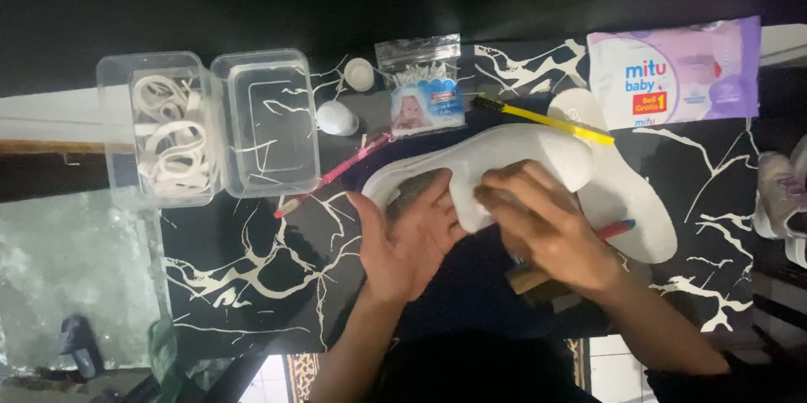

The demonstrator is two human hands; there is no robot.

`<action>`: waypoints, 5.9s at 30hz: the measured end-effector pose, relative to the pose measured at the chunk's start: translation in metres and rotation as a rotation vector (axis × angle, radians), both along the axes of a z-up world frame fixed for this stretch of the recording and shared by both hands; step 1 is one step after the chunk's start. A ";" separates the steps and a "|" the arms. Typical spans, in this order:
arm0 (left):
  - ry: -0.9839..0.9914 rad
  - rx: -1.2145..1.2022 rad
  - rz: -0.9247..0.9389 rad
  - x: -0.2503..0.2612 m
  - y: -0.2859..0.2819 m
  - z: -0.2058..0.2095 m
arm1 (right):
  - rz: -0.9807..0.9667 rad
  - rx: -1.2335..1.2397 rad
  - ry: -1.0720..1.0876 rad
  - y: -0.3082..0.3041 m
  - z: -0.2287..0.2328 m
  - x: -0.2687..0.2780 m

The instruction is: Cleaning the interior and exterior of a white shoe using cotton swabs, wipes, and a brush.

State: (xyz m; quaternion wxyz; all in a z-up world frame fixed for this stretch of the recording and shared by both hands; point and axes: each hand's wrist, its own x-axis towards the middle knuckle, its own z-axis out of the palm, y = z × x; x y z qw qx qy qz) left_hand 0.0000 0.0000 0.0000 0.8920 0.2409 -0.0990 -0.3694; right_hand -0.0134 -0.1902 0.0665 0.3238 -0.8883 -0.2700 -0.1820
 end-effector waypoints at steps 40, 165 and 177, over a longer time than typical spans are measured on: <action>-0.116 -0.157 -0.084 0.006 -0.001 0.006 | -0.235 0.356 0.073 0.022 -0.040 0.008; -1.196 1.370 0.841 -0.053 -0.030 0.029 | -0.101 0.514 0.084 0.009 -0.020 -0.024; -0.723 1.256 0.486 -0.047 -0.028 0.058 | 0.000 0.384 -0.034 0.008 -0.046 -0.023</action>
